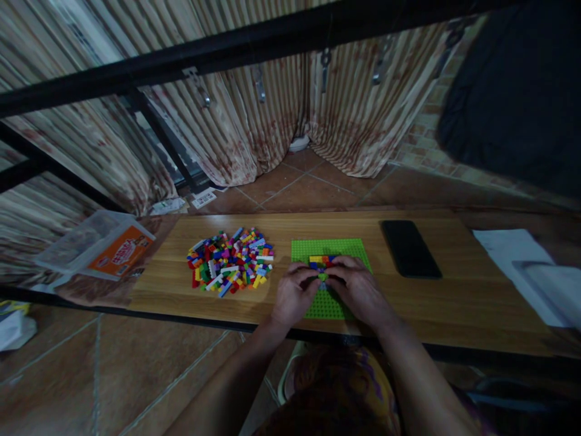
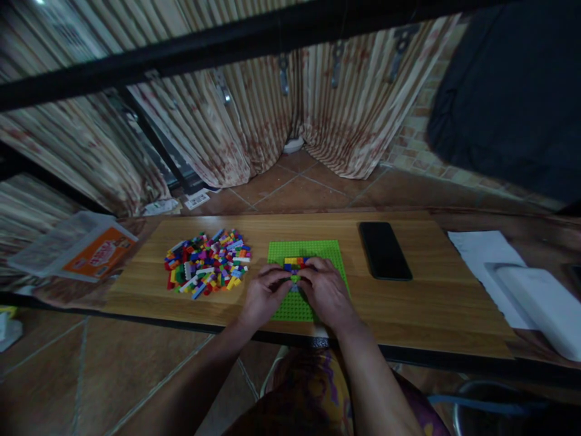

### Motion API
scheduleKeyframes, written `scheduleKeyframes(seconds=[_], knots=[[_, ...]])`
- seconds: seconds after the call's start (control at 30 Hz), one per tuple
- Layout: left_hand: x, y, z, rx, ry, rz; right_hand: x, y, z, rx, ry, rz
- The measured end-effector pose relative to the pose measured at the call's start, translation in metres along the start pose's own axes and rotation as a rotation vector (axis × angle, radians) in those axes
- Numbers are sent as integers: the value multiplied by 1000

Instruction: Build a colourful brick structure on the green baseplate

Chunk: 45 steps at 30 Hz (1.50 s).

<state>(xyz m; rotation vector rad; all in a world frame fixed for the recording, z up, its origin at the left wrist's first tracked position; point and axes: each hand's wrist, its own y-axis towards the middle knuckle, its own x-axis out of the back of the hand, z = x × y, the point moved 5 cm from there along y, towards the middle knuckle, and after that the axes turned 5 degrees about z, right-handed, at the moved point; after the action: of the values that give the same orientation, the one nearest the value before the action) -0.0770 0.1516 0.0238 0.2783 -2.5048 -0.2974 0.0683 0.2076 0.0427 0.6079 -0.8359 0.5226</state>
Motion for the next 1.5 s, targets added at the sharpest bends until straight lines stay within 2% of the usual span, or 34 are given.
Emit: scheduleKeyframes(seconds=[0.3, 0.73, 1.03, 1.2, 1.5], knots=[[0, 0, -3, 6, 13, 19, 0, -2, -2, -30, 45, -44], [-1, 1, -6, -23, 22, 27, -1, -2, -1, -20, 31, -2], [0, 0, -6, 13, -22, 38, 0, -1, -9, -90, 156, -36], [1, -2, -9, -35, 44, 31, 5, -2, -12, -118, 209, -42], [-7, -11, -16, -142, 246, 111, 2, -3, -12, -86, 189, -21]])
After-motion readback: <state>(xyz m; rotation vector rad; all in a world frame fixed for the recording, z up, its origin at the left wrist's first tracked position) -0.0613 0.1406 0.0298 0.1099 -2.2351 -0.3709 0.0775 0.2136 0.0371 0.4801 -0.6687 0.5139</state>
